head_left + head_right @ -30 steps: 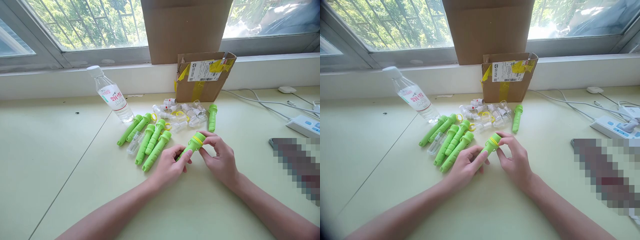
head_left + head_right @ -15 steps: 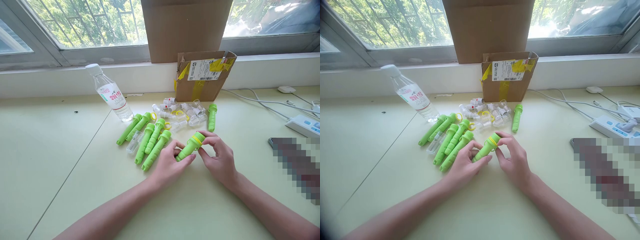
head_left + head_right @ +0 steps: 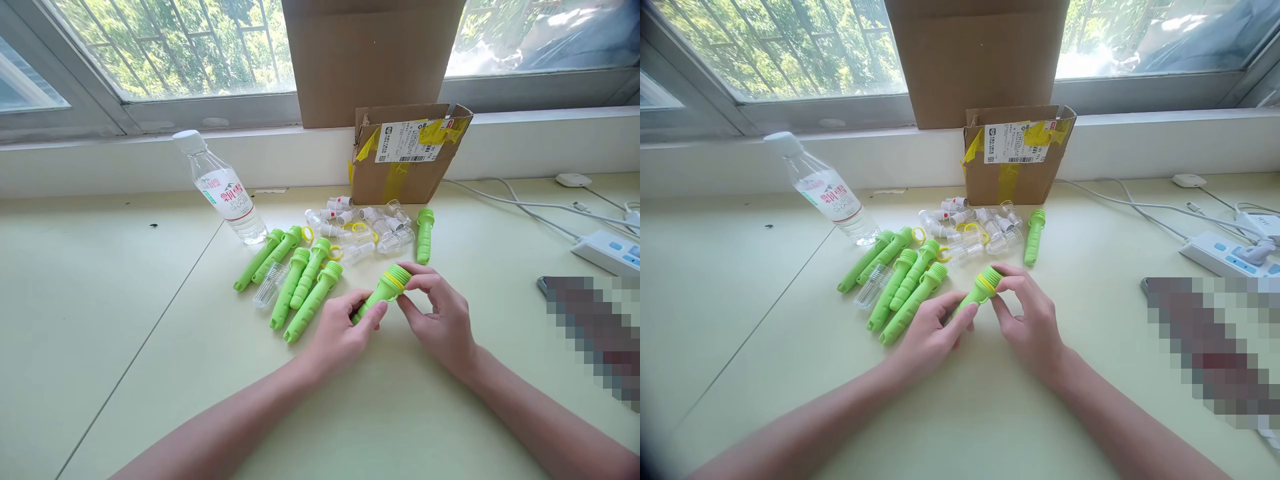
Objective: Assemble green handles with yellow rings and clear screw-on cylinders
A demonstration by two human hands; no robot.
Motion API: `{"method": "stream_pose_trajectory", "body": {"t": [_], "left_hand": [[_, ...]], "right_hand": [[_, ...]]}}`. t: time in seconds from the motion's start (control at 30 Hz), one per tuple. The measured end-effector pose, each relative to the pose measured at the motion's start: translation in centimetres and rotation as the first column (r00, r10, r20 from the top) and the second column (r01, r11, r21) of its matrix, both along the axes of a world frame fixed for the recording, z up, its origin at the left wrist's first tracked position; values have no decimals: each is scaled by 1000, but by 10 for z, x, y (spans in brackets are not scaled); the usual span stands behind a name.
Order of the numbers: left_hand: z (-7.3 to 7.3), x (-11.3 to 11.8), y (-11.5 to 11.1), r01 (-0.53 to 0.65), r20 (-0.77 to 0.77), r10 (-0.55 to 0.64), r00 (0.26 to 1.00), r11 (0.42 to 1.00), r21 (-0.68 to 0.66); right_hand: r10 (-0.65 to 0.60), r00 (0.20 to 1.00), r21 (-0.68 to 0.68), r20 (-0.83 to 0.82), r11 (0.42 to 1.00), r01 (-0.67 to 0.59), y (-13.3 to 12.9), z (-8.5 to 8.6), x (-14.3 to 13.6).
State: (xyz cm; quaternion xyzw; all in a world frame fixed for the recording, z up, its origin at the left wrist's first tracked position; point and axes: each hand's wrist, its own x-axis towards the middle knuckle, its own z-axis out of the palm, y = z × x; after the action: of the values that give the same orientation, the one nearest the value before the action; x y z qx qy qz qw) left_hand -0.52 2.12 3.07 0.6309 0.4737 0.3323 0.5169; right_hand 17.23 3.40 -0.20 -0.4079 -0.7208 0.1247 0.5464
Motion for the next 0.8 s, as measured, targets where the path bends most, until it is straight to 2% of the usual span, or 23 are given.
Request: {"method": "stream_pose_trajectory", "body": {"t": [0.2, 0.43, 0.8], "left_hand": [[-2, 3, -2, -89, 25, 89, 996, 996, -7], [-5, 2, -2, -51, 65, 56, 996, 996, -72], [0, 0, -1, 22, 4, -22, 1000, 1000, 9]], "right_hand": [[17, 1000, 37, -14, 999, -17, -1, 0, -1], [25, 1000, 38, -16, 999, -25, 0, -1, 0], [13, 1000, 47, 1, 999, -14, 2, -1, 1]]}}
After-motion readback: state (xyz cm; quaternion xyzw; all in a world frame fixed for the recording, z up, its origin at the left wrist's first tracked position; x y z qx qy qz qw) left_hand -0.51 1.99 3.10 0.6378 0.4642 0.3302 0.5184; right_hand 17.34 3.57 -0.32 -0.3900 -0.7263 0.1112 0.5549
